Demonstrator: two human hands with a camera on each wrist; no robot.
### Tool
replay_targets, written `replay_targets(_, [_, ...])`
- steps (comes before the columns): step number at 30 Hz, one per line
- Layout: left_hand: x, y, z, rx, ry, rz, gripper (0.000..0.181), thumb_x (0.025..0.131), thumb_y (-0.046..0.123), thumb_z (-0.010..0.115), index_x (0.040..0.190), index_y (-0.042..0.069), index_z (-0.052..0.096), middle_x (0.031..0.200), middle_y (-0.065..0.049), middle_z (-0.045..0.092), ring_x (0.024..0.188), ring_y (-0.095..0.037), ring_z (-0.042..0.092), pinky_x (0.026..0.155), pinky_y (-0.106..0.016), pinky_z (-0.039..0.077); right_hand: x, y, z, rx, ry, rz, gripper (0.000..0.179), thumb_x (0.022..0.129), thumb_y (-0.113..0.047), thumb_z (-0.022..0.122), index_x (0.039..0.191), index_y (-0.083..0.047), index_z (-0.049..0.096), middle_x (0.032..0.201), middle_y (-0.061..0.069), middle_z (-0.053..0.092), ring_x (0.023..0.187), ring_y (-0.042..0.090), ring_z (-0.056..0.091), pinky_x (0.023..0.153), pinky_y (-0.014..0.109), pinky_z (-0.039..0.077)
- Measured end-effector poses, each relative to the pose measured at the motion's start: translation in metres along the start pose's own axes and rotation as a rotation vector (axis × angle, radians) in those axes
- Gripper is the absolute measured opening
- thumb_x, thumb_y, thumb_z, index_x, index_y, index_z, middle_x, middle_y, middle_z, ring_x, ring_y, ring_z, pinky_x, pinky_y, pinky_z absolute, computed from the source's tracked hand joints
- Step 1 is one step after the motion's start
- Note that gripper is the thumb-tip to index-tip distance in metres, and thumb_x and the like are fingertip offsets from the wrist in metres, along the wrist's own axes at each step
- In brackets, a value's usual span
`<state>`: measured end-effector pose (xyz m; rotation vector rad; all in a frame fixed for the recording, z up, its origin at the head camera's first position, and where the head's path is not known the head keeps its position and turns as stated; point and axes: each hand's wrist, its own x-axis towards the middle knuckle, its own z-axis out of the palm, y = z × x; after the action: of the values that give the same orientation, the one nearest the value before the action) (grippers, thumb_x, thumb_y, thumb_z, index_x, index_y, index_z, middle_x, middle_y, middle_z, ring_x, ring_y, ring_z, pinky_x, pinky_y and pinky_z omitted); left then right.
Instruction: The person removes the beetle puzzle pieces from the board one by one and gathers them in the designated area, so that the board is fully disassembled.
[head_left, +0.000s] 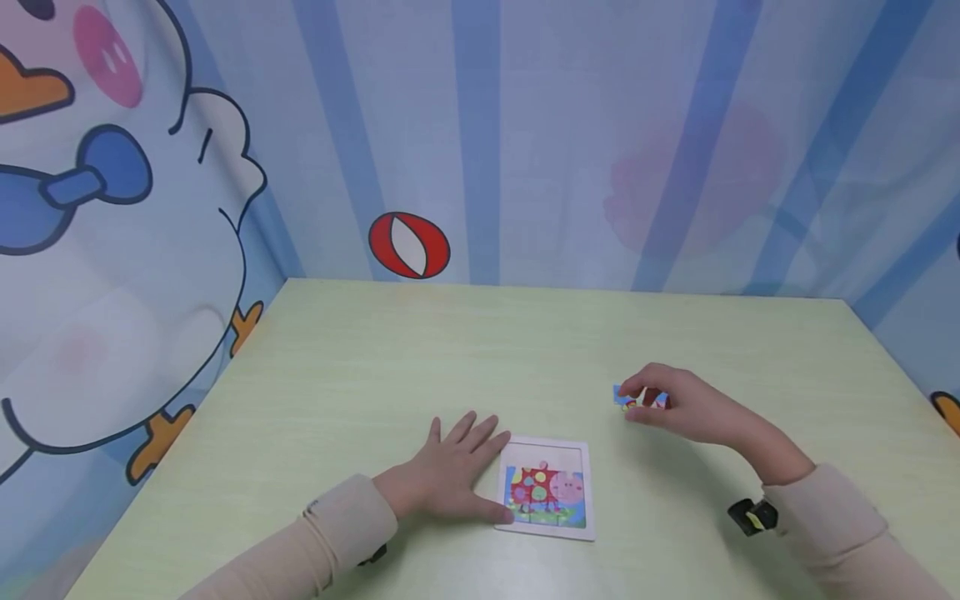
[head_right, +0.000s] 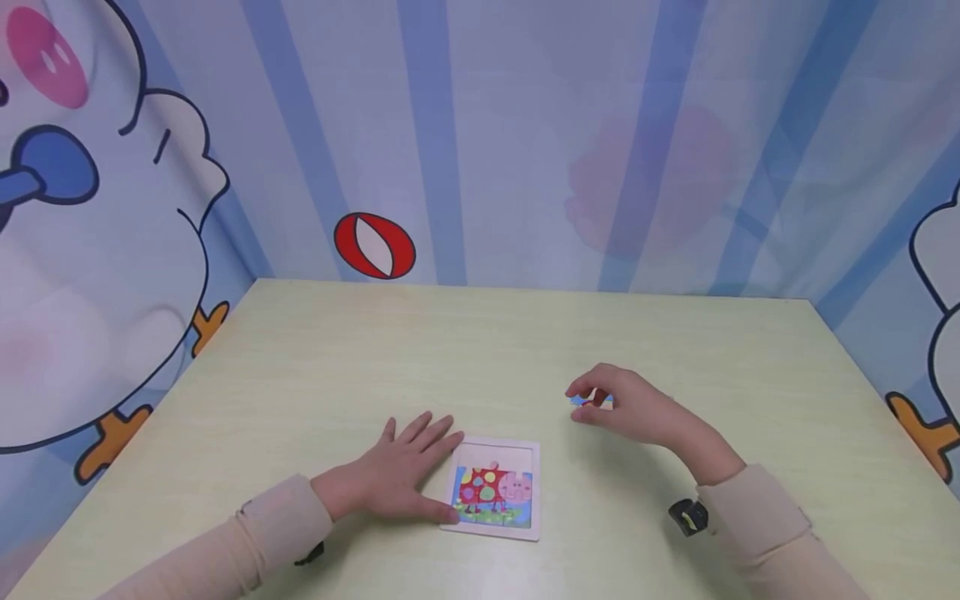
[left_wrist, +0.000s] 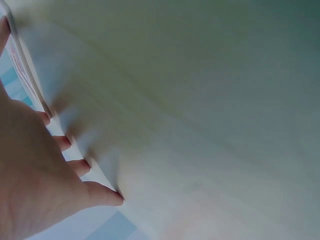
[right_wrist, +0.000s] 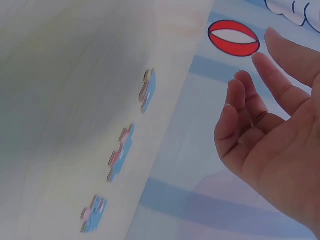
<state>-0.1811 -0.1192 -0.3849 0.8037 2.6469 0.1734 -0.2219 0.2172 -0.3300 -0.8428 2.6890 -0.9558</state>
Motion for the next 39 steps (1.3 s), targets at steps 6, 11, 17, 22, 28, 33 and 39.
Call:
replay_targets(6, [0.000, 0.000, 0.001, -0.001, 0.000, -0.002, 0.102, 0.078, 0.080, 0.048, 0.156, 0.022, 0.017, 0.163, -0.002, 0.006, 0.149, -0.032, -0.001, 0.110, -0.069, 0.003, 0.008, -0.012, 0.011, 0.003, -0.040, -0.047, 0.032, 0.090, -0.024, 0.069, 0.114, -0.003, 0.064, 0.105, 0.007, 0.062, 0.089, 0.012, 0.053, 0.067, 0.025, 0.048])
replay_targets(11, [0.000, 0.000, 0.001, -0.002, 0.001, 0.000, 0.102, 0.078, 0.080, 0.049, 0.156, 0.022, 0.017, 0.163, -0.002, 0.006, 0.149, -0.032, 0.000, 0.109, -0.069, 0.003, 0.015, -0.020, 0.021, 0.014, -0.073, -0.083, 0.033, 0.090, -0.024, 0.069, 0.114, -0.003, 0.064, 0.107, 0.008, 0.063, 0.090, 0.017, 0.054, 0.067, 0.025, 0.049])
replay_targets(17, [0.000, 0.001, 0.000, -0.001, -0.002, -0.005, 0.102, 0.078, 0.080, 0.048, 0.156, 0.022, 0.018, 0.163, -0.002, 0.007, 0.149, -0.032, 0.000, 0.110, -0.068, 0.004, 0.025, -0.032, 0.036, 0.023, -0.102, -0.091, 0.032, 0.090, -0.022, 0.069, 0.116, -0.005, 0.063, 0.108, 0.008, 0.063, 0.093, 0.022, 0.057, 0.069, 0.026, 0.050])
replay_targets(22, [0.000, 0.001, 0.000, -0.001, 0.000, -0.011, 0.102, 0.077, 0.080, 0.048, 0.156, 0.022, 0.018, 0.163, -0.002, 0.007, 0.149, -0.032, 0.001, 0.110, -0.068, 0.005, 0.032, -0.044, 0.050, 0.048, -0.157, -0.095, 0.032, 0.090, -0.022, 0.069, 0.117, -0.005, 0.063, 0.108, 0.007, 0.064, 0.094, 0.021, 0.058, 0.072, 0.027, 0.049])
replay_targets(28, [0.000, 0.001, 0.000, -0.005, 0.007, -0.007, 0.101, 0.078, 0.080, 0.048, 0.156, 0.022, 0.019, 0.163, -0.003, 0.008, 0.149, -0.032, 0.001, 0.109, -0.069, 0.005, 0.039, -0.052, 0.066, 0.057, -0.228, -0.113, 0.031, 0.090, -0.021, 0.068, 0.117, -0.006, 0.064, 0.108, 0.003, 0.063, 0.092, 0.015, 0.058, 0.074, 0.027, 0.049])
replay_targets(33, [-0.001, 0.001, -0.001, -0.002, 0.005, -0.005, 0.101, 0.078, 0.080, 0.048, 0.156, 0.022, 0.019, 0.163, -0.003, 0.008, 0.149, -0.033, 0.002, 0.109, -0.069, 0.006, 0.044, -0.054, 0.077, 0.065, -0.248, -0.103, 0.032, 0.089, -0.019, 0.069, 0.118, -0.005, 0.063, 0.108, 0.003, 0.063, 0.092, 0.014, 0.057, 0.076, 0.027, 0.049])
replay_targets(39, [-0.001, 0.001, -0.002, 0.002, 0.000, -0.003, 0.101, 0.078, 0.080, 0.047, 0.156, 0.022, 0.018, 0.163, -0.003, 0.008, 0.149, -0.033, 0.001, 0.109, -0.069, 0.006, 0.048, -0.057, 0.086, 0.092, -0.274, -0.076, 0.032, 0.087, -0.018, 0.072, 0.115, -0.005, 0.064, 0.098, 0.000, 0.062, 0.086, 0.012, 0.055, 0.076, 0.025, 0.049])
